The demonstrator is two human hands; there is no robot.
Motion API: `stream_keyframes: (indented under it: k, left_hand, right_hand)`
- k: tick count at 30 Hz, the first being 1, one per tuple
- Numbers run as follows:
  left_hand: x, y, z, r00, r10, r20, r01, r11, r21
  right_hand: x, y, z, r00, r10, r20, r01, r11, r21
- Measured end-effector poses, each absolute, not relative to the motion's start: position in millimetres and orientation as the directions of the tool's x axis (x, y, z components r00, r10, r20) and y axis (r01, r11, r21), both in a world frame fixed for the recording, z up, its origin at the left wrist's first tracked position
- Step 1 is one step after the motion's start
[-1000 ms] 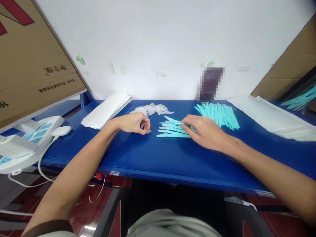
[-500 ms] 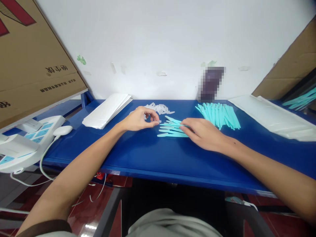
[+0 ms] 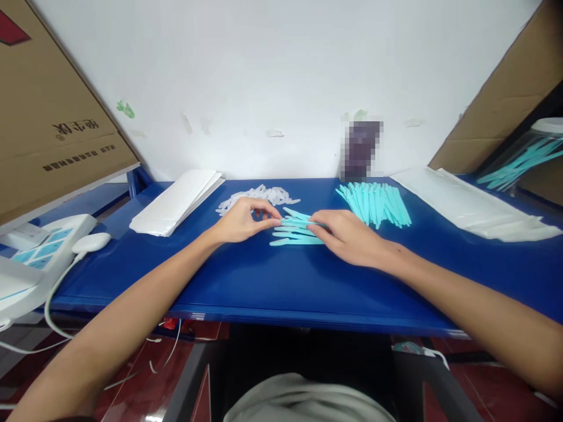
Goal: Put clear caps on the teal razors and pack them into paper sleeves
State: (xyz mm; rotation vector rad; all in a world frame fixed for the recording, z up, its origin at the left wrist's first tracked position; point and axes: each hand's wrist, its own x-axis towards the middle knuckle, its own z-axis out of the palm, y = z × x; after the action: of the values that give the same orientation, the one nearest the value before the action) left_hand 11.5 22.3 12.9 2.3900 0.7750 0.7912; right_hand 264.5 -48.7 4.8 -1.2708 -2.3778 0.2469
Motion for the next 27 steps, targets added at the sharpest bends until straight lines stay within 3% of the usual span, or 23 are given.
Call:
stream_keyframes:
  k: [5,12,17,22,27]
  left_hand:
    - [22.8,18.2,1.6,0.648,0.621,0.442,0.317,-0.747,0.585]
    - [21.2,22.6,-4.4,0.761,0.476,0.442,0.344,-0.872,0.347]
    - [19.8,23.0,-3.5,0.763,0.485,0.427,0.375,-0.870,0.319]
    - [11.6,28.5,-1.2,0.763,0.507,0.402,0.437,-0.862,0.259]
    - [6.5,30.6,1.3,0.751,0.525,0.400,0.476,-0.851,0.223]
  right_hand:
    - [262.2,-47.6,-2.1,-0.471,0.827,0.308,0.721,0.562,-0.405]
    - [270.7,-43.6,5.1,-0.409,0.820,0.399,0.831,0.516,-0.209]
    - [274.9,-37.8,6.5,-0.335,0.864,0.376,0.833,0.458,-0.310]
    - [270.7,-41.4,6.1,-0.228,0.911,0.344,0.881,0.343,-0.325]
    - [267.9,-48.9,7.0,-0.358,0.870,0.339,0.838,0.460,-0.294]
